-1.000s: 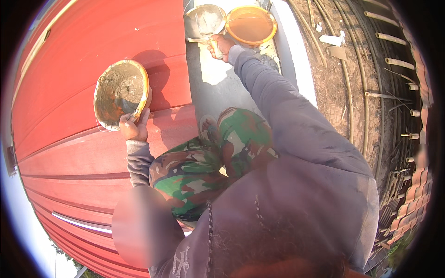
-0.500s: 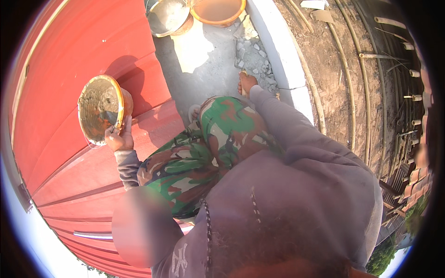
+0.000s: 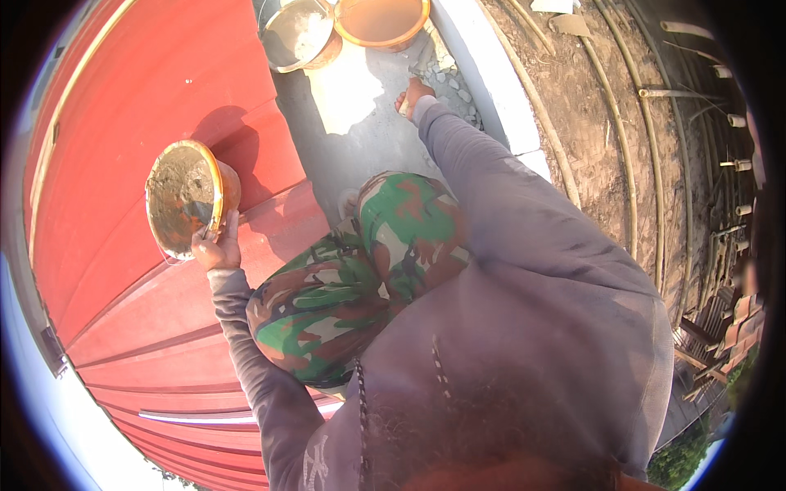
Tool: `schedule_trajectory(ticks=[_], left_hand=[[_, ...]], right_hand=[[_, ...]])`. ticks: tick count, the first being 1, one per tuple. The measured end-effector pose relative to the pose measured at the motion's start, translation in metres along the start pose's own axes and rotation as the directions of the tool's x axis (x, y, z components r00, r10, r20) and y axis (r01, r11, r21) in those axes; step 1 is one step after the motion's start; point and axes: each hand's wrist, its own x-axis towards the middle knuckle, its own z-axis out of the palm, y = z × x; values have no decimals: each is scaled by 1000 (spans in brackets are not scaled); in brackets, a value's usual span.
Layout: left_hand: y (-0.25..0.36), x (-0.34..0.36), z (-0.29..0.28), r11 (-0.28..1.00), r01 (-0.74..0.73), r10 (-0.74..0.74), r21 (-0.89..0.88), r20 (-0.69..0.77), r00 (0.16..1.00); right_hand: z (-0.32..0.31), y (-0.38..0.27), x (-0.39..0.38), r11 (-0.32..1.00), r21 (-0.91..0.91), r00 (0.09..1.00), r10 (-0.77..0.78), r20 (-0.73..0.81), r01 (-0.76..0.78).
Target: The person applies cement onto a white roof ledge from a bucket using a trowel and then picks up a wooden pole.
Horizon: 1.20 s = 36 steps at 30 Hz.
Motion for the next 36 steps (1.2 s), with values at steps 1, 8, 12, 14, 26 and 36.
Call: schedule_trajectory(ticks=[1, 8, 12, 14, 26, 36], left_hand=[[2, -1, -4, 1000, -8, 8, 8, -1, 1000], [2, -5, 2, 999, 7, -11, -46, -84, 996], [1, -2, -4, 999, -12, 11, -34, -20, 1000], [-1, -5, 5, 999, 4, -6, -48, -51, 999], [1, 1, -7, 998, 15, -15, -66, 5, 1000], [1, -3, 2, 995, 22, -28, -98, -59, 998]], right_hand=[[-7, 11, -12, 1000, -7, 999, 8, -34, -9], [-135, 58, -82, 821, -556, 985, -170, -22, 129], [-172, 69, -112, 341, -884, 938, -242, 247, 320], [-186, 76, -96, 9, -907, 878, -257, 404, 420], [-120, 29, -70, 417, -905, 811, -556, -184, 81], [-128, 12, -97, 254, -961, 787, -613, -70, 112]])
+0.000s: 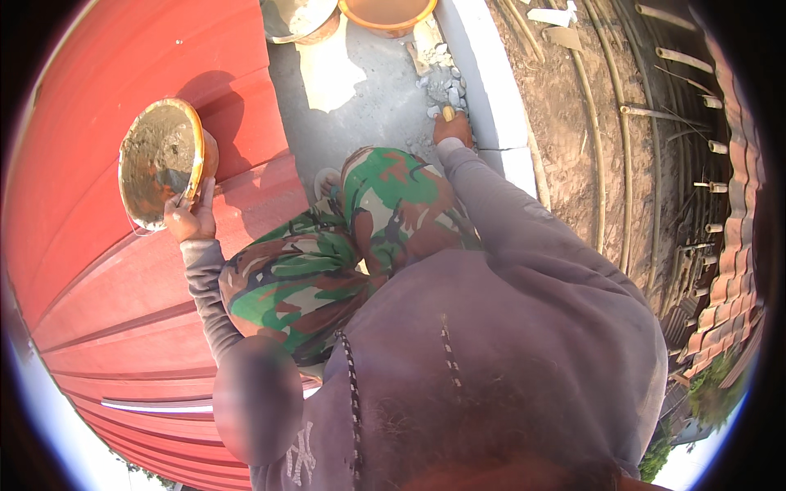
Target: The person applies cement onto a white roof ledge from a bucket using a trowel and then picks up a wooden pole.
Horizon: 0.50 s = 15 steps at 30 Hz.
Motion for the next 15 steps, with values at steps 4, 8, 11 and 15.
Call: schedule_trajectory(ticks=[4, 8, 11, 15], left_hand=[[2, -6, 2, 999, 17, -18, -45, -26, 999], [3, -11, 11, 997, 21, -27, -74, -89, 996], [4, -10, 9, 997, 32, -37, -77, -70, 997], [2, -8, 4, 993, 45, -57, -107, -105, 993]], right_hand=[[-18, 5, -13, 994, 16, 992, -112, 53, 112], [-30, 0, -19, 974, 32, 969, -225, 101, 223], [-32, -28, -30, 951, 62, 938, -310, 156, 304], [-54, -102, -57, 907, 153, 878, -419, 233, 392]])
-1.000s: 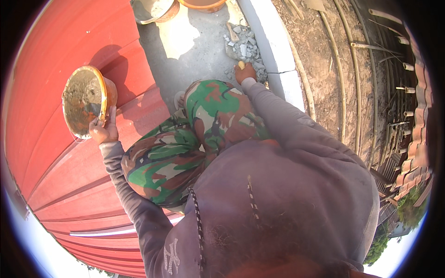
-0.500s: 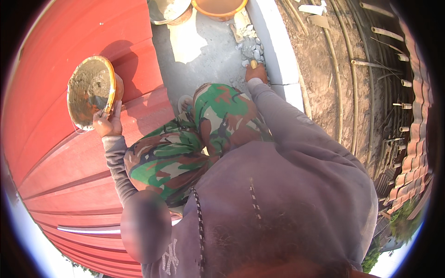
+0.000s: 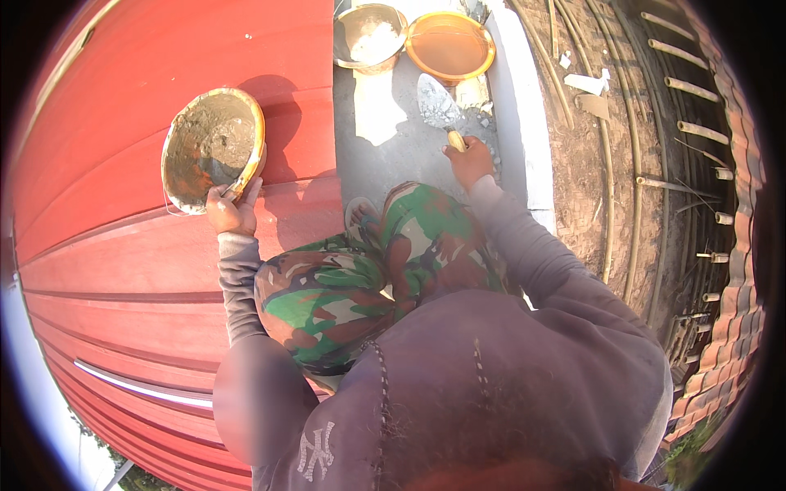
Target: The person applies cement onto a white roof ledge from a bucket using a trowel and then picks up a wooden pole.
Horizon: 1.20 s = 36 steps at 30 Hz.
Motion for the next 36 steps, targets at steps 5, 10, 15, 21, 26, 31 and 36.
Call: schedule_trajectory(ticks=[5, 10, 15, 21, 26, 31, 36], left_hand=[[2, 7, -10, 999, -39, 39, 5, 10, 999], [1, 1, 9, 1000, 12, -12, -2, 46, 999], [-8, 11, -3, 997, -8, 1, 81, 84, 996], [0, 1, -3, 990, -40, 27, 138, 98, 995], [-2, 13, -4, 984, -74, 55, 161, 119, 991], [0, 11, -8, 984, -51, 37, 172, 87, 996], [1, 11, -11, 984, -60, 42, 168, 114, 993]], right_hand=[[39, -78, 70, 926, 368, 977, -147, 155, 82], [77, -149, 181, 396, 762, 757, -210, 618, -512], [116, -103, 179, 328, 757, 700, -294, 651, -566], [88, 37, 40, 728, 461, 738, 92, 668, -508], [102, 89, 75, 592, 556, 791, 260, 554, -584], [95, 107, 67, 161, 820, 794, 408, 451, -549], [83, 109, 36, 127, 801, 783, 346, 517, -585]])
